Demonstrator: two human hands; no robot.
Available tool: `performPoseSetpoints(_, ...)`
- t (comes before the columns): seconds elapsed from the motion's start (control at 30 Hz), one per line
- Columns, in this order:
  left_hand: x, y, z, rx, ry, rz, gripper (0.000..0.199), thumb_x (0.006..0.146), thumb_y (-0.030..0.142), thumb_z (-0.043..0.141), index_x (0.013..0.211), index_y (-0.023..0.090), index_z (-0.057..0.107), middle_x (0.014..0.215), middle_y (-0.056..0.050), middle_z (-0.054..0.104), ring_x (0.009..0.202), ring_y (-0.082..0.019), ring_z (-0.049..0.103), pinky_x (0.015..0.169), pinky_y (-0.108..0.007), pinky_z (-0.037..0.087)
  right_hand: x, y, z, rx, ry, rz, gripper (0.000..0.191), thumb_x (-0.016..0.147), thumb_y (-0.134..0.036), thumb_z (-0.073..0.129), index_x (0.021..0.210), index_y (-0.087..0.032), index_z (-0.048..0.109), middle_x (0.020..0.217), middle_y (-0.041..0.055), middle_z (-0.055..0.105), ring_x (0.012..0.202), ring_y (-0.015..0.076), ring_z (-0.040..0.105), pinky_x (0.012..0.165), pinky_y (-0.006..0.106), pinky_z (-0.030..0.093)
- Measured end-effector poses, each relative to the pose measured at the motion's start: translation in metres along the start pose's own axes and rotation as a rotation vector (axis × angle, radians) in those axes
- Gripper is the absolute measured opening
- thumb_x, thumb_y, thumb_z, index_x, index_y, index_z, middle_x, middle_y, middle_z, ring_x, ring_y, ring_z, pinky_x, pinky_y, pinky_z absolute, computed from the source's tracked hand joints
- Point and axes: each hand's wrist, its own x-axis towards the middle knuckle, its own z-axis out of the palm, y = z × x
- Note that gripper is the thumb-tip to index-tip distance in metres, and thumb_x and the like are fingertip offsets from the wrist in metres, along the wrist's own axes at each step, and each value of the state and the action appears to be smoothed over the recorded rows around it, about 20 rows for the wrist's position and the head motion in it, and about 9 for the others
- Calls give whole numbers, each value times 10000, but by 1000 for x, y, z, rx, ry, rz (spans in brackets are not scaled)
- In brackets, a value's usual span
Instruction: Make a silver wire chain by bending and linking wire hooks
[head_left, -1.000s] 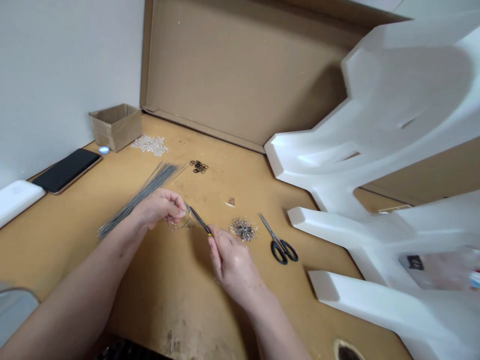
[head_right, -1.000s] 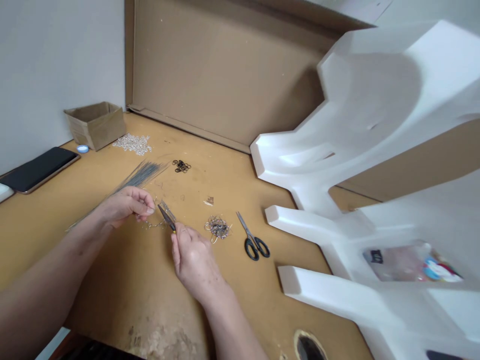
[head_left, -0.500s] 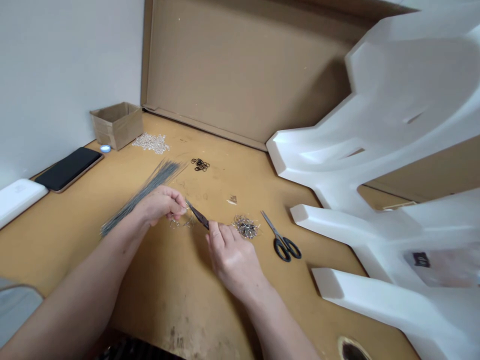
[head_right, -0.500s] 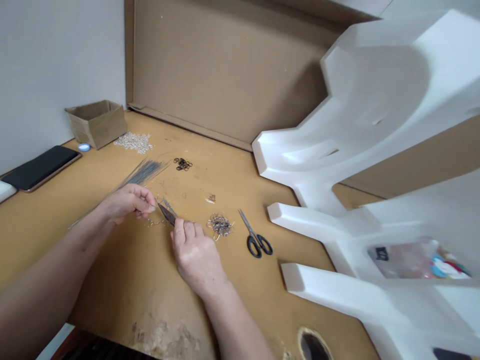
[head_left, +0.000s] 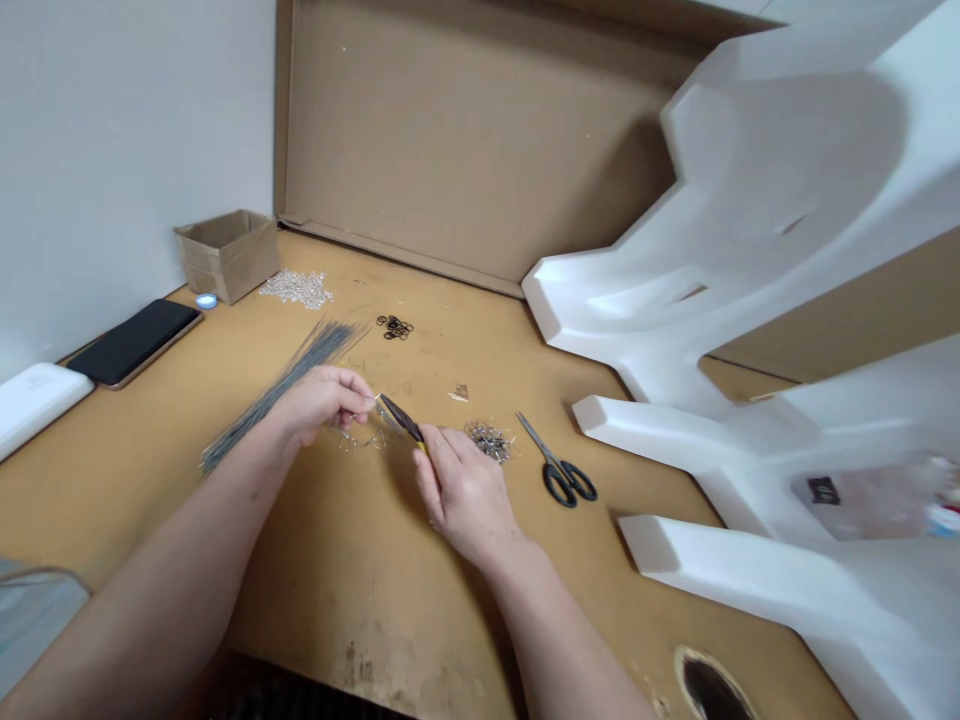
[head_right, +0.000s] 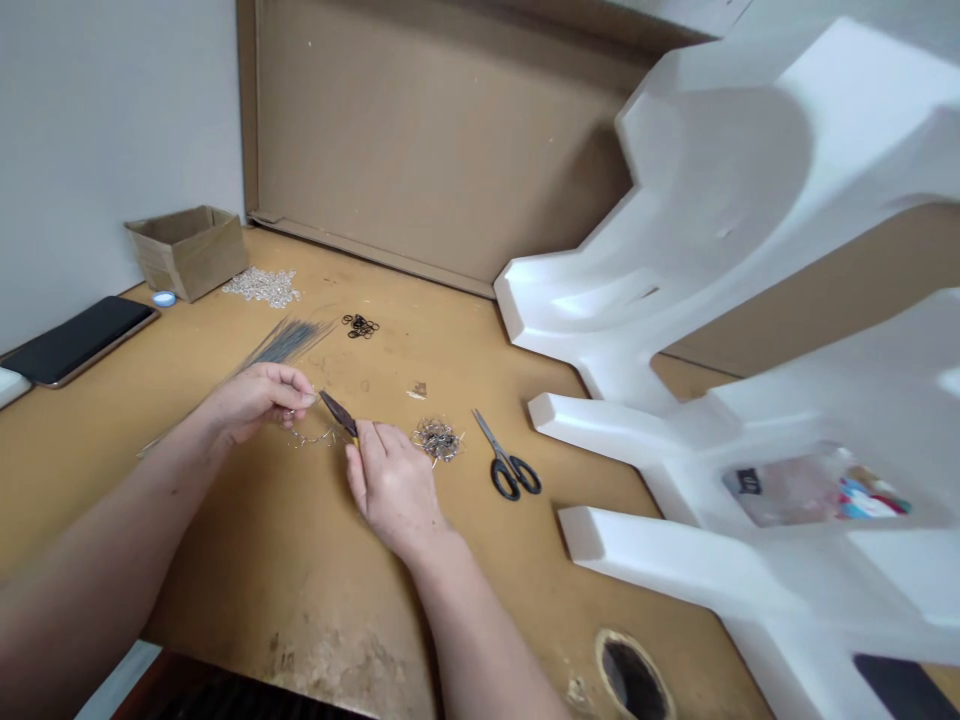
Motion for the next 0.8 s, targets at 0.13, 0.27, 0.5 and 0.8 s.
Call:
performPoseSetpoints(0.13,1,-1,0,-113,-8,12,105,564,67,610,516,125,536,413,10,533,338,-45,414,399,-176,335,1,2,2,230,15,108,309,876,-271,287,980,-135,544,741,87,584,668,181,543,616,300,444)
performPoseSetpoints(0.27,4,-3,-1,-203,-79,-16,108,579,75,621,537,119,533,434,3,532,344,-44,418,392,-168,324,2,2,2,383,6,188,299,877,-298,305,977,-165,553,751,67,597,685,173,563,624,290,442)
performPoseSetpoints(0.5,3,-3,2,-335,-117,8,114,583,36,591,519,110,531,446,26,446,386,-38,383,373,-156,276,3,4,-10,311,-318,83,246,846,-269,379,960,-166,571,861,81,631,770,186,576,688,314,437)
performPoseSetpoints(0.8,1,-4,5,-368,-191,10,121,589,33,573,522,112,513,470,17,439,417,-44,381,395,-157,274,-2,-7,-11,289,-538,-16,234,774,-210,497,997,-161,550,941,95,572,883,192,523,778,338,434)
